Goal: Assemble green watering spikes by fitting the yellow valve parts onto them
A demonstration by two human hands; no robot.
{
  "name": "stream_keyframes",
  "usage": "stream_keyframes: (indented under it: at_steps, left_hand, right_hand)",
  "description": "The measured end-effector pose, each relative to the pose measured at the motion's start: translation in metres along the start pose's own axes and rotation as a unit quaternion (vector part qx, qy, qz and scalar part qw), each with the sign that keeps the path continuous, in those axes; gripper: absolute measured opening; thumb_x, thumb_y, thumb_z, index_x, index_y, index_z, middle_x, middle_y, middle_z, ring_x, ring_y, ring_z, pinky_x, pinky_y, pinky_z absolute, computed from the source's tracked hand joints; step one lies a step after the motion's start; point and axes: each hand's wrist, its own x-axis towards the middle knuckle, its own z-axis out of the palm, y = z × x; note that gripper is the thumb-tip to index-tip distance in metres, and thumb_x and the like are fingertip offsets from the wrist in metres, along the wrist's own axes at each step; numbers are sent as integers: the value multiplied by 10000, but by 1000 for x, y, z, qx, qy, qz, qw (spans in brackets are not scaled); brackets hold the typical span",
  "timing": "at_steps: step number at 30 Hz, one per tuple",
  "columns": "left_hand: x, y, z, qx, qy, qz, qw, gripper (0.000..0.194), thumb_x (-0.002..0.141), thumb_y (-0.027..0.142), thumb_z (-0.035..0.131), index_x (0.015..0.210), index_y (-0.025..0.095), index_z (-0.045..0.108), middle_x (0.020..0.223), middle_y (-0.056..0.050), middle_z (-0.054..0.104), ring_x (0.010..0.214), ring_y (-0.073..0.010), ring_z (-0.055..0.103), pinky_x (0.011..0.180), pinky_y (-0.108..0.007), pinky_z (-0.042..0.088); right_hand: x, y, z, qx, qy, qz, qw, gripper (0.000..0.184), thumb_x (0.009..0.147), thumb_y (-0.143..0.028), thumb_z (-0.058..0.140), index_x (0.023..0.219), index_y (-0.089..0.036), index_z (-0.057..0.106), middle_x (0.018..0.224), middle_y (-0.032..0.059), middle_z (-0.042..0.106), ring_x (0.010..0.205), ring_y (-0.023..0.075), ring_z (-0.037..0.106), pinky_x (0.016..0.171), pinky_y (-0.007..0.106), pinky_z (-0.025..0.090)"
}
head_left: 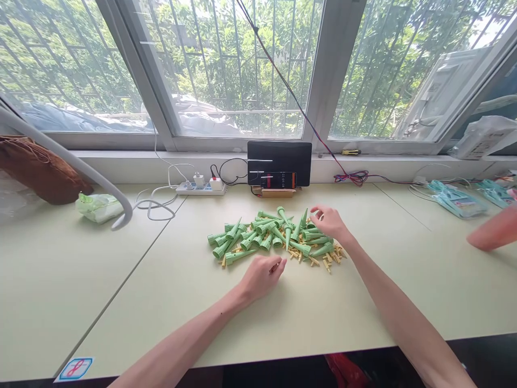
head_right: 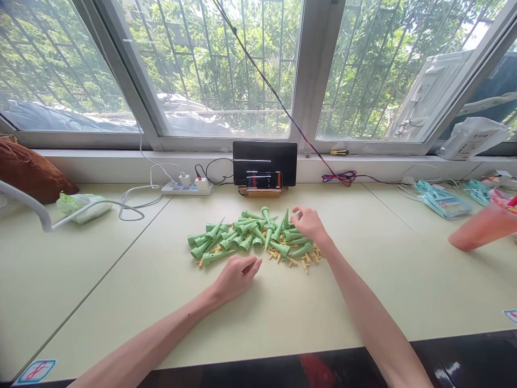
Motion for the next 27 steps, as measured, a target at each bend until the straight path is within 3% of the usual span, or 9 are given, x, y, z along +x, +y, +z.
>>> stream_keyframes:
  at_steps: [5,10,18,27]
  left_hand:
    - [-1,-1,0,1,-1,3,1000,422,968,268,408,585,184,250,532,63,165,483,-85,159,510,-265,170]
    - [-1,-2,1,2,-1,2,1000,421,969,270,412,589,183,255,531,63,173,482,-83,165,509,-265,172]
    - [0,-2,1,8,-3,4,1000,423,969,276,410,578,183,282,533,63,176,487,-86,160,511,-269,176]
    - [0,-1,1,3,-10,-3,1000,423,972,292,402,584,184,272,536,62,173,491,-89,160,516,-271,175]
  right_hand:
    - [-1,4,-2,-85,-22,59,994,295,901,-363,559,1100,-164,644,810,61,710,793,208,643,673,270,404]
    - [-1,6,4,-84,-65,79,991,421,916,-453,558,1206,-151,606,880,86,721,876,229,657,705,273,420]
    - [-1,9,7,-52,-89,87,991,451,932,-415,527,1285,-135,557,910,94,724,948,235,645,746,272,429]
    - [-3,8,8,-44,-95,87,991,420,929,-339,522,1290,-126,548,842,85,719,895,228,654,705,263,428]
